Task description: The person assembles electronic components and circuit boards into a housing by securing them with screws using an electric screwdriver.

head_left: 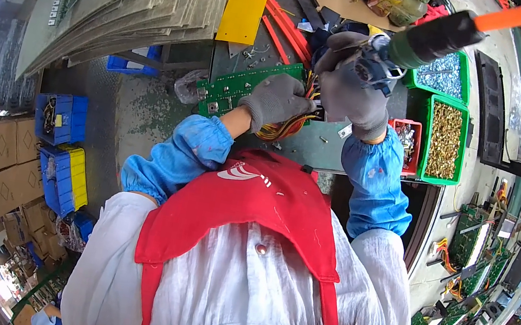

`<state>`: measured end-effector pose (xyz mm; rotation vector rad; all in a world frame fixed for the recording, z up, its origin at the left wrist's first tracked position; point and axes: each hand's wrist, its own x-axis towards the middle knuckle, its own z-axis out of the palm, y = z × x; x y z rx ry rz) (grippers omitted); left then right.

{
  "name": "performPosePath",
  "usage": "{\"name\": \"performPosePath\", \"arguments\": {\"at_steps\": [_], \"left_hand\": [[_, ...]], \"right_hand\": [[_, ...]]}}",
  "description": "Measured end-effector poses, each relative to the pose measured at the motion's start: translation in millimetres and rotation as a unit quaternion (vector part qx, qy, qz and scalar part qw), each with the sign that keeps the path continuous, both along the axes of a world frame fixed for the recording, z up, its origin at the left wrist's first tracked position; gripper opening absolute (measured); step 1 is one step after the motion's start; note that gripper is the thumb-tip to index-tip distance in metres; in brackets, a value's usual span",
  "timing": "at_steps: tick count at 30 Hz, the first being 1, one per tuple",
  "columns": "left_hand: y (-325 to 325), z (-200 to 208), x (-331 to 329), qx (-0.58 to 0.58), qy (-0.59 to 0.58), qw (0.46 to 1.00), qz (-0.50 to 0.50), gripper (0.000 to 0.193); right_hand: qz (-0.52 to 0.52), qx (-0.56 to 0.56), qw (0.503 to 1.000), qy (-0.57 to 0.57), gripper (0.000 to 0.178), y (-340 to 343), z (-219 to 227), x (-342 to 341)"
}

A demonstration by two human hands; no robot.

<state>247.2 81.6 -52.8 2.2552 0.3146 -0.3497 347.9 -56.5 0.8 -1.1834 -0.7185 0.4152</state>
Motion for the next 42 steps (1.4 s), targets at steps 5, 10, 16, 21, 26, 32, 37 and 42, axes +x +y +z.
{"name": "performPosePath", "arguments": {"at_steps": [5, 10, 16, 21, 26, 32, 37, 42], "left_hand": [[-2.3, -4.8, -1.2, 0.030, -0.044, 0.999, 0.001, 0.039], [0.1, -20.8, -1.6, 0.052, -0.161, 0.985, -0.022, 0.039], [-2.2, -13.7, -1.8, 0.044, -0.096, 0.994, -0.008, 0.039], [-2.1, -15.5, -2.1, 0.076, -0.113, 0.991, -0.013, 0.039], [3.9, -22.8, 3.1, 0.059, -0.110, 0.992, -0.015, 0.038], [10.7, -56.0, 4.3, 0.115, -0.349, 0.929, -0.050, 0.035], [1.5, -6.9, 3.5, 0.077, -0.037, 0.996, -0.031, 0.035], [-0.3, -2.3, 0.8, 0.058, -0.021, 0.998, -0.021, 0.037]], "right_hand": [[0.049, -0.069, 0.985, -0.152, 0.040, 4.7, 3.4, 7.1], [-0.039, -0.106, 0.967, -0.230, 0.034, 14.8, 5.3, -3.5], [-0.050, -0.096, 0.982, -0.154, 0.030, 13.8, 5.0, -5.7], [-0.084, -0.099, 0.963, -0.235, 0.040, 19.9, 1.4, -2.8], [0.025, -0.085, 0.987, -0.137, 0.042, 12.1, 1.9, 0.9], [0.043, -0.152, 0.974, -0.163, 0.042, 18.9, 9.2, -11.6], [-0.171, -0.073, 0.959, -0.213, 0.034, 21.9, -3.7, -12.8], [-0.271, -0.088, 0.929, -0.236, 0.023, 16.0, 3.7, -15.5]]}}
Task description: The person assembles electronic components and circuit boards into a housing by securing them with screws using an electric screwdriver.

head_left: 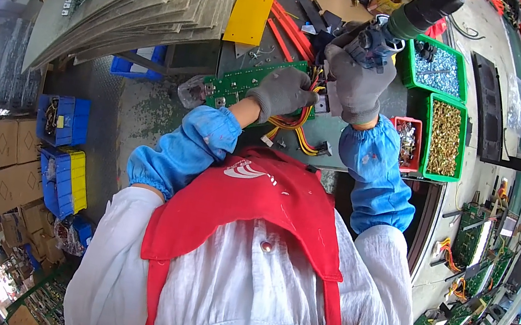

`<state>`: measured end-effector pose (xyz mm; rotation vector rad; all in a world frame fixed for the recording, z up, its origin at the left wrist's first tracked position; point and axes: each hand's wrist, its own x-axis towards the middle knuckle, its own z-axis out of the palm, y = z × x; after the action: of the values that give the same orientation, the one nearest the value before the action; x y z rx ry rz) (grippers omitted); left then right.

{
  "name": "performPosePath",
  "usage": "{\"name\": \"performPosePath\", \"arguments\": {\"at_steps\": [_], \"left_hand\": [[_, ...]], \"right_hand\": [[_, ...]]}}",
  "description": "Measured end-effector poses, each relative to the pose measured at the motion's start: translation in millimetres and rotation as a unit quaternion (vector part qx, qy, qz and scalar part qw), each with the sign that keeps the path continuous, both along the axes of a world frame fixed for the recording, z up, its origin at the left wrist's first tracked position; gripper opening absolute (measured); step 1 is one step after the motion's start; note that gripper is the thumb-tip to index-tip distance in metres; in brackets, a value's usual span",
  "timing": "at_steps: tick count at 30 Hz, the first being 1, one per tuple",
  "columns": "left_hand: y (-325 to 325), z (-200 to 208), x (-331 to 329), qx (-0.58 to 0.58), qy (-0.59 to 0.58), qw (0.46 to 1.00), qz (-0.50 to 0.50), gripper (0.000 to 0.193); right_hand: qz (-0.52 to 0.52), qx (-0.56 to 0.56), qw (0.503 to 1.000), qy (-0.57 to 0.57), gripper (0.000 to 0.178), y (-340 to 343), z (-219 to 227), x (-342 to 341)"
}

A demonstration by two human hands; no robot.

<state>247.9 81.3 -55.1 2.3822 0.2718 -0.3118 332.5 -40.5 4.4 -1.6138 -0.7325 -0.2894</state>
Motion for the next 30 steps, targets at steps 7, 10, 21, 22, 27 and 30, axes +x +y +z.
{"name": "performPosePath", "arguments": {"at_steps": [7, 10, 21, 22, 27, 30], "left_hand": [[-2.4, -31.7, -12.7, 0.053, -0.105, 0.992, -0.043, 0.041], [5.4, -21.4, -7.3, -0.031, -0.045, 0.998, -0.035, 0.040], [11.9, 5.7, -0.9, -0.048, 0.049, 0.996, -0.053, 0.036], [11.8, 7.3, 0.2, -0.065, 0.071, 0.994, -0.050, 0.035], [20.0, -12.3, -1.2, -0.086, 0.029, 0.993, -0.072, 0.035], [23.7, -32.4, -0.9, -0.099, -0.040, 0.991, -0.085, 0.035]], "right_hand": [[0.342, -0.071, 0.925, 0.152, 0.027, -7.8, 7.5, 8.2], [0.477, -0.071, 0.852, 0.206, 0.029, -8.0, 8.6, 24.5], [0.071, -0.091, 0.993, -0.028, 0.032, -6.1, 8.0, 15.0], [0.105, -0.110, 0.988, -0.036, 0.033, -6.5, 11.6, 16.2], [0.383, -0.030, 0.898, 0.217, 0.033, -5.6, 10.4, 19.2], [0.386, -0.115, 0.893, 0.199, 0.042, -1.4, 15.6, 13.6]]}}
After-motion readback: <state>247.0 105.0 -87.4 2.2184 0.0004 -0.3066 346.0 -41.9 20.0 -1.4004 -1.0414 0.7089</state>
